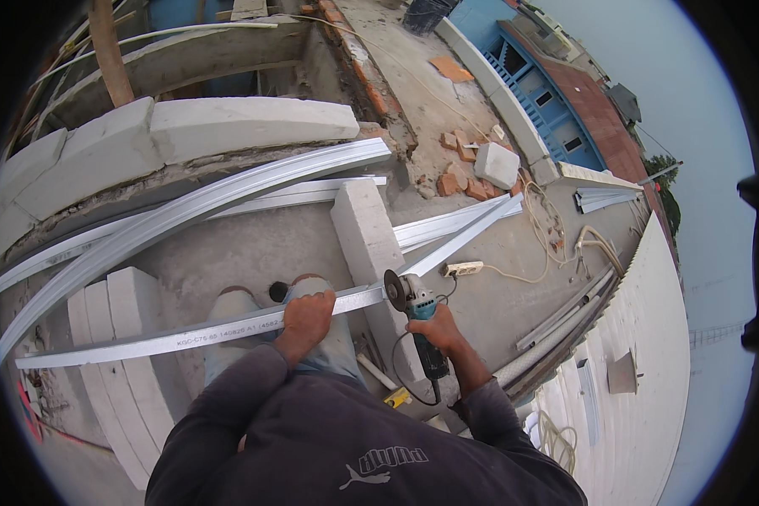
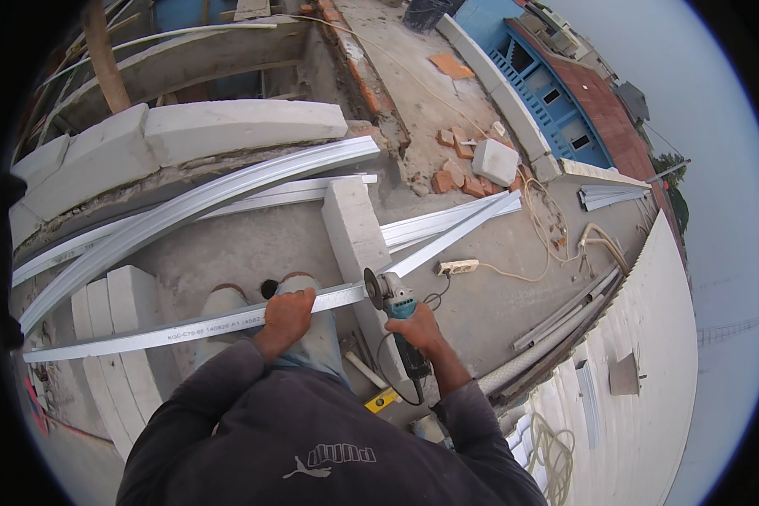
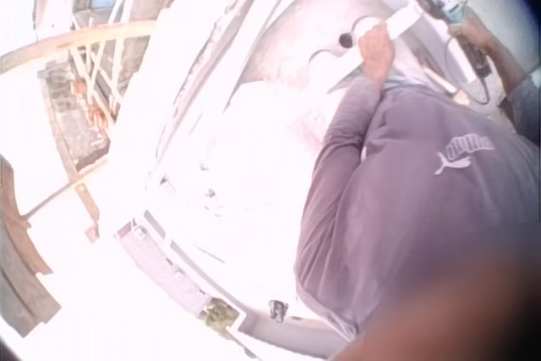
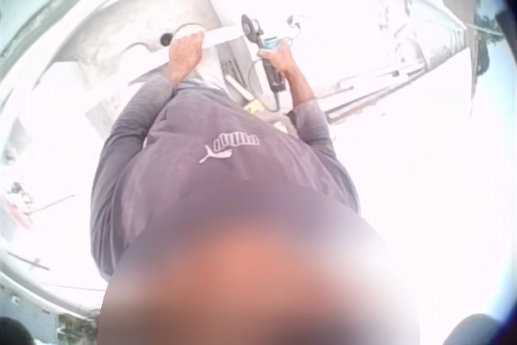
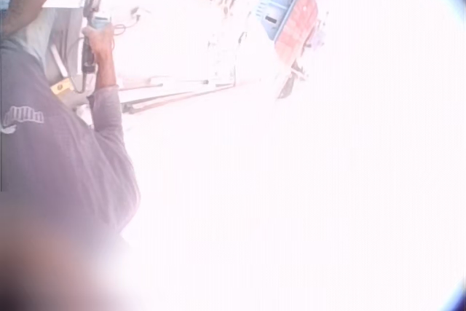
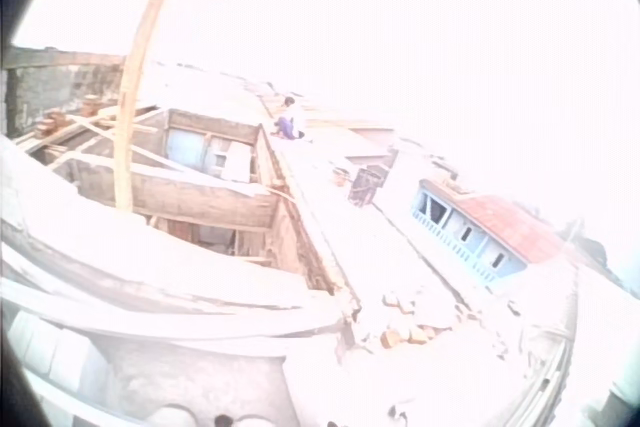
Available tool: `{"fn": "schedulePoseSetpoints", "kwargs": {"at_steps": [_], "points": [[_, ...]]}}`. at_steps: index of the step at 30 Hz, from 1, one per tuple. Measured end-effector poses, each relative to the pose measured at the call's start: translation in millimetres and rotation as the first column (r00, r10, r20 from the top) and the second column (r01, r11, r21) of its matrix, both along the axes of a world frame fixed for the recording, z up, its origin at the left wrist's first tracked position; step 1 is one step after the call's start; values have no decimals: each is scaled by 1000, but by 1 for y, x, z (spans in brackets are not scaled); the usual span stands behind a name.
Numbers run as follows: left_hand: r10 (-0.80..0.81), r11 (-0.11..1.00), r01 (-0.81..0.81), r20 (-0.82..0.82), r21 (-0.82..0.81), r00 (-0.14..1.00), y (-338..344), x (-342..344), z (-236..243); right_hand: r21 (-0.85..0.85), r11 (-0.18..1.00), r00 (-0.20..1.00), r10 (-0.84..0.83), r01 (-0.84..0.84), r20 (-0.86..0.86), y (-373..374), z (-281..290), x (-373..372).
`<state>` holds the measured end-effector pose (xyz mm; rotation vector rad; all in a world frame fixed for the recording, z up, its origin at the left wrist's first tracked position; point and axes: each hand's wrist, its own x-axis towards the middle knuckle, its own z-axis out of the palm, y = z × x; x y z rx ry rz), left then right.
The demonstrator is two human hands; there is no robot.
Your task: The person measures and marks long white metal profiles with a tape measure and spirit level, then cuts them with an angle grinder. The person also measures a wall section with the tape measure.
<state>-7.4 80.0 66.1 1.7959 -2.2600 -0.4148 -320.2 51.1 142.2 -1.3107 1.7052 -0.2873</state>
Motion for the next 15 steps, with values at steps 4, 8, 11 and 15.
{"fn": "schedulePoseSetpoints", "kwargs": {"at_steps": [4,8,11,15], "points": [[5,1000,-5,5,0,1000,1,0,0,23,999,998,39,-38,-39,-7,10,2],[1,1000,-1,6,-14,1000,3,0,-1,53,991,986,131,-126,-104,-16,16,5],[10,999,-11,-11,-40,1000,3,0,-3,53,987,977,155,-149,-148,-19,18,9],[11,996,-14,-34,-85,999,5,0,-5,93,987,969,150,-134,-197,-19,17,13]]}}
